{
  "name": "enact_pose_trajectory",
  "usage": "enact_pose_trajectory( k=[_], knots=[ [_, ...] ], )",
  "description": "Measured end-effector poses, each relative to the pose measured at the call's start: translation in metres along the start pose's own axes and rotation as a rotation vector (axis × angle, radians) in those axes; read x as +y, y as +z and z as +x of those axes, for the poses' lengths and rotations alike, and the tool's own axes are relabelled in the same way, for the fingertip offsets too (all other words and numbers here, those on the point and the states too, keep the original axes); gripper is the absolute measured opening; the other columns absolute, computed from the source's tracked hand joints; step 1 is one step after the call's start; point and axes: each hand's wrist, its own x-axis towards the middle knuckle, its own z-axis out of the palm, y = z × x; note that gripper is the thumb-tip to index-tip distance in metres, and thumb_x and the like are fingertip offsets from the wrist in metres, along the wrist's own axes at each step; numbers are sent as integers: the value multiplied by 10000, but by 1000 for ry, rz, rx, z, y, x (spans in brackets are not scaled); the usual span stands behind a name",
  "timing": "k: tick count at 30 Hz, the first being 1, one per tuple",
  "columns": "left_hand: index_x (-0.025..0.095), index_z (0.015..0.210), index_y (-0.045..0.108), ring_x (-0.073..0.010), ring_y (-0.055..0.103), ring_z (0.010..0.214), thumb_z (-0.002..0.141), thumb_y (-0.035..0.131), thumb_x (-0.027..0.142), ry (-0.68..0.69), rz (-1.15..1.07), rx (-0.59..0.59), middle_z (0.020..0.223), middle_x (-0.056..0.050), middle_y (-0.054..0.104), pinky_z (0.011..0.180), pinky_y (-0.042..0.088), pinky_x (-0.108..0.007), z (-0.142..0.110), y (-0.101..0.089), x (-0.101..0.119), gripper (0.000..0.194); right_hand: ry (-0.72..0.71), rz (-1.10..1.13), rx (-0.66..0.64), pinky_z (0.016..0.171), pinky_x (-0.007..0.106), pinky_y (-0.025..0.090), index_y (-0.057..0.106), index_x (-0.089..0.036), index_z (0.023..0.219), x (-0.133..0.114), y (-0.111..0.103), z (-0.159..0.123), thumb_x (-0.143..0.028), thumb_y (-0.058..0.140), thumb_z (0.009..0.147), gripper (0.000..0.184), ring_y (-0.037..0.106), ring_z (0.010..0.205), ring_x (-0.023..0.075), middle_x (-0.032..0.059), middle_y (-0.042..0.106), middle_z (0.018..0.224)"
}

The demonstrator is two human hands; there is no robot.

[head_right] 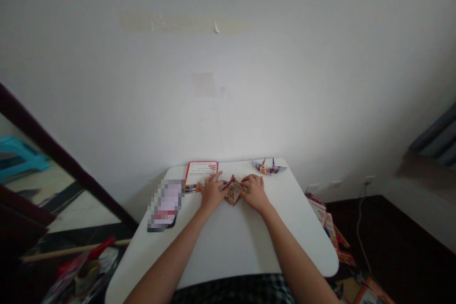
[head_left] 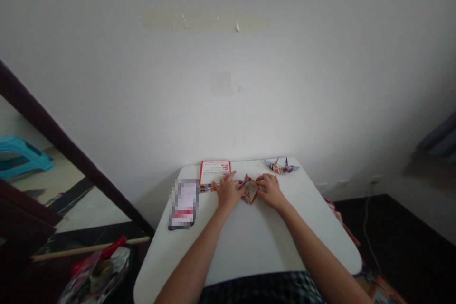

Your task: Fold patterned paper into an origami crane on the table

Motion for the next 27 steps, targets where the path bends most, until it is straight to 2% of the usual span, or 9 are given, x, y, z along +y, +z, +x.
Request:
enact_pose_trajectory(
  k=[9, 15, 21, 27],
  knots=[
    [354, 978, 745, -342, 329, 1384, 840, 602, 462, 15, 0, -111, 1514, 32, 440, 1090, 123, -753, -1, -8, -4, 227, -68, -12, 39, 1068, 439, 249, 718, -302, 1087, 8, 4, 2, -337, 609, 855, 259, 453, 1180, 238, 41, 637, 1156],
    [373, 1023, 719, -351, 316, 1393, 780, 651, 498, 62, 18, -155, 1536, 48, 402, 1081, 111, -770, 0, -6, -9, 282, -107, -4, 95, 1065, 473, 261, 720, -274, 1058, 14, 12, 4, -379, 620, 860, 245, 482, 1149, 249, 56, 645, 1138],
    [396, 1093, 689, -370, 316, 1386, 747, 674, 506, 84, 27, -141, 1529, 46, 407, 1058, 104, -799, -1, -2, -12, 364, -94, -37, 122, 1110, 568, 181, 700, -277, 1064, 11, 15, 1, -401, 631, 859, 249, 480, 1169, 266, 65, 636, 1138],
    [405, 1120, 672, -356, 306, 1392, 739, 677, 531, 78, 22, -145, 1535, 41, 398, 1071, 87, -787, -1, 0, -14, 401, -88, -81, 161, 1116, 567, 203, 688, -285, 1080, 6, 18, 0, -403, 644, 861, 253, 470, 1182, 263, 65, 621, 1156]
  ],
)
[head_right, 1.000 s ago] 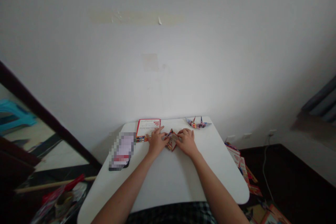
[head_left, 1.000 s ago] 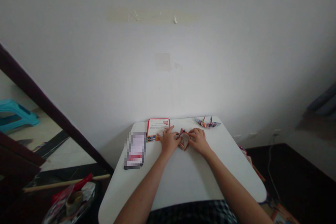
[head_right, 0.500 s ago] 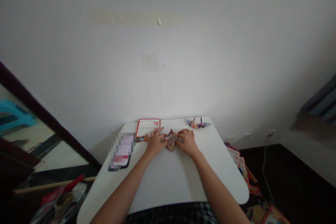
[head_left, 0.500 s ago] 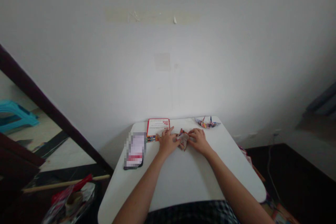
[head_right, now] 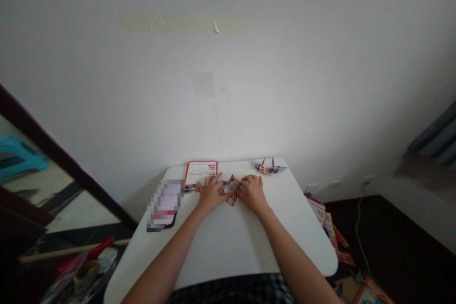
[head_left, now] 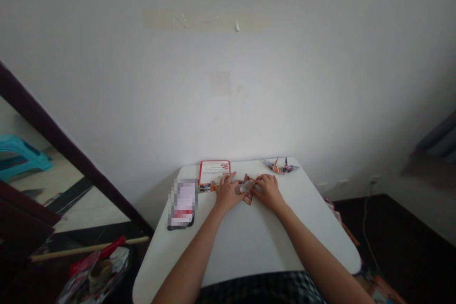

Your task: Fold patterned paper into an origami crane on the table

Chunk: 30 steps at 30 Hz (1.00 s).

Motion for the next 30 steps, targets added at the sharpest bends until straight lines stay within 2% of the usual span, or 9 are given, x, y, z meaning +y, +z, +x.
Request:
enact_pose_trajectory(
  k=[6, 18, 24, 30],
  knots=[
    [403, 1136, 660, -366, 302, 1396, 745, 664, 543, -4, 26, -20, 1542, 34, 390, 1063, 105, -793, -1, -4, 3, 415, 10, -43, 11, 1119, 581, 187, 682, -290, 1062, -6, -2, -2, -389, 667, 851, 234, 464, 1184, 262, 52, 623, 1147],
    [375, 1236, 599, -389, 267, 1409, 677, 634, 722, 30, 78, -85, 1567, 0, 347, 1058, 127, -796, -1, -6, 2, 659, 173, 24, -6, 1098, 522, 186, 718, -305, 948, -9, 1, 7, -387, 695, 805, 166, 479, 1170, 259, 33, 634, 1084],
    [364, 1239, 591, -385, 270, 1408, 659, 665, 705, 13, 74, -85, 1562, -17, 358, 1065, 107, -789, -1, -4, 3, 676, 145, 57, -12, 1110, 512, 171, 722, -309, 1000, -3, 3, 6, -387, 687, 811, 207, 492, 1162, 249, 33, 644, 1102],
    [360, 1211, 617, -396, 270, 1408, 636, 681, 709, 14, 40, -94, 1557, -22, 367, 1065, 86, -790, 0, -4, 1, 676, 57, 67, -79, 1024, 394, 324, 744, -330, 1033, 13, 1, 9, -394, 671, 821, 233, 511, 1150, 239, 29, 671, 1131]
  ],
)
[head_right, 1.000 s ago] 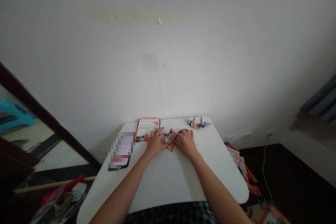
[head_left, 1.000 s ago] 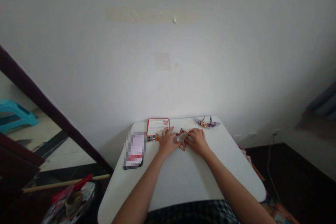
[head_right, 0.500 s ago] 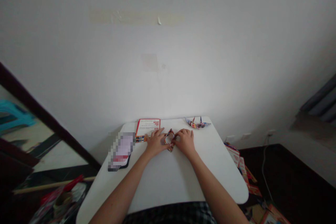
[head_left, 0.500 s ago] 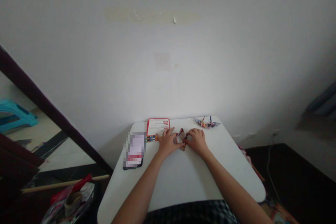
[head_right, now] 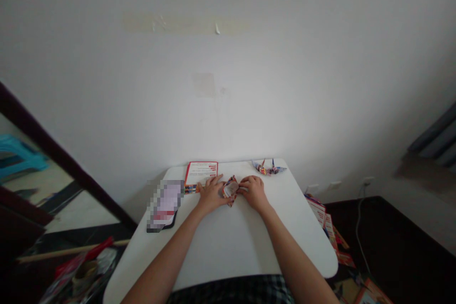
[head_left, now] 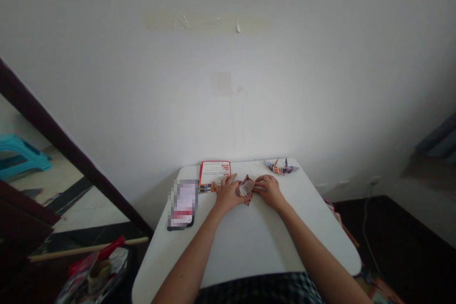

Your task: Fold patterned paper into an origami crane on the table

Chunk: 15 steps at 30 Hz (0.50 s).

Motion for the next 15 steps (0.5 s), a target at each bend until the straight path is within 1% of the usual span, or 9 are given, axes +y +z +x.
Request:
enact_pose_trajectory(
  k=[5, 9, 15],
  knots=[
    [369, 1191, 632, -407, 275, 1404, 635, 683, 701, 6, -6, 7, 1551, -13, 376, 1049, 98, -804, 0, 0, 0, 649, -10, -2, 45, 1006, 394, 346, 764, -340, 977, 0, 0, -1, -379, 659, 829, 185, 525, 1134, 245, 19, 688, 1105],
    [377, 1204, 632, -400, 277, 1404, 634, 685, 701, -1, -13, 5, 1556, -9, 369, 1057, 68, -799, 0, 1, 0, 658, -1, 1, 87, 1007, 386, 347, 773, -334, 928, -6, 1, -2, -384, 661, 825, 160, 536, 1123, 237, 14, 698, 1069],
    [384, 1212, 626, -394, 261, 1413, 615, 690, 710, 5, -22, -8, 1569, -5, 345, 1060, 70, -795, 1, 1, -2, 684, 33, -6, 103, 990, 373, 350, 778, -340, 886, -12, -1, -3, -375, 673, 816, 131, 545, 1085, 224, 11, 704, 1034]
  ],
)
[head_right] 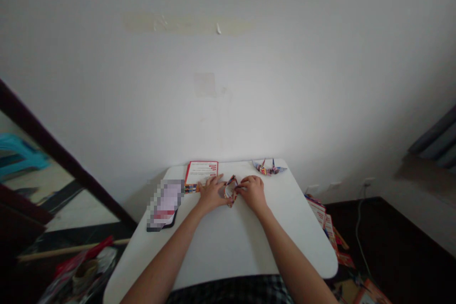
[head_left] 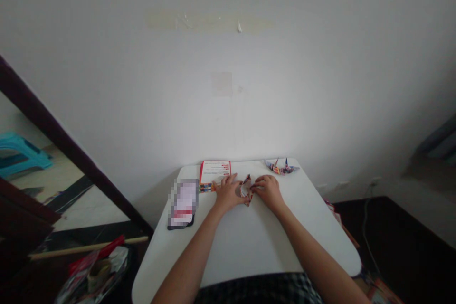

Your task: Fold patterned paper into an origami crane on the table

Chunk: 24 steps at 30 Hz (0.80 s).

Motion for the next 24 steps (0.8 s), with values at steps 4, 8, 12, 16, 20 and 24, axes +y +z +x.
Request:
enact_pose_trajectory(
  k=[4, 8, 12, 16, 20, 24],
  knots=[
    [394, 1226, 614, -399, 263, 1412, 621, 682, 711, 11, 3, -1, 1564, -8, 352, 1056, 82, -794, -1, -2, 0, 686, 30, 20, 29, 987, 370, 344, 781, -323, 858, -3, 1, 0, -363, 709, 781, 113, 541, 1077, 229, 18, 701, 1018],
    [394, 1223, 619, -402, 277, 1403, 616, 698, 695, 14, -1, -1, 1559, -5, 361, 1060, 81, -790, -1, -4, 1, 681, 70, 41, 55, 979, 371, 346, 780, -301, 813, -4, 3, 0, -361, 711, 770, 101, 546, 1063, 231, 22, 704, 1001],
    [390, 1221, 619, -394, 278, 1403, 611, 709, 690, 13, -12, 4, 1558, -10, 364, 1061, 70, -789, -1, -3, 1, 686, 73, 46, 47, 979, 375, 349, 776, -304, 813, -1, 3, 2, -362, 689, 783, 109, 552, 1070, 230, 13, 710, 1008],
    [393, 1230, 614, -381, 263, 1414, 626, 713, 671, -7, -15, -7, 1558, -16, 365, 1084, 52, -763, -3, -5, 2, 672, 56, 44, 14, 962, 375, 366, 779, -312, 826, 5, 4, 4, -344, 671, 795, 117, 568, 1057, 226, 9, 718, 1005],
    [403, 1217, 625, -387, 260, 1414, 620, 722, 666, -11, -12, -11, 1561, -8, 357, 1091, 57, -754, -3, -5, 3, 660, 51, 51, 24, 968, 373, 365, 777, -294, 814, 6, 6, 4, -330, 680, 783, 107, 567, 1053, 224, 19, 717, 987],
    [453, 1197, 626, -387, 274, 1407, 598, 743, 666, 7, -11, 1, 1554, 7, 366, 1069, 80, -775, -3, -5, 2, 647, 60, 62, 44, 987, 389, 346, 765, -272, 770, 4, 5, 2, -274, 686, 773, 79, 537, 1089, 239, 23, 711, 960]
  ],
)
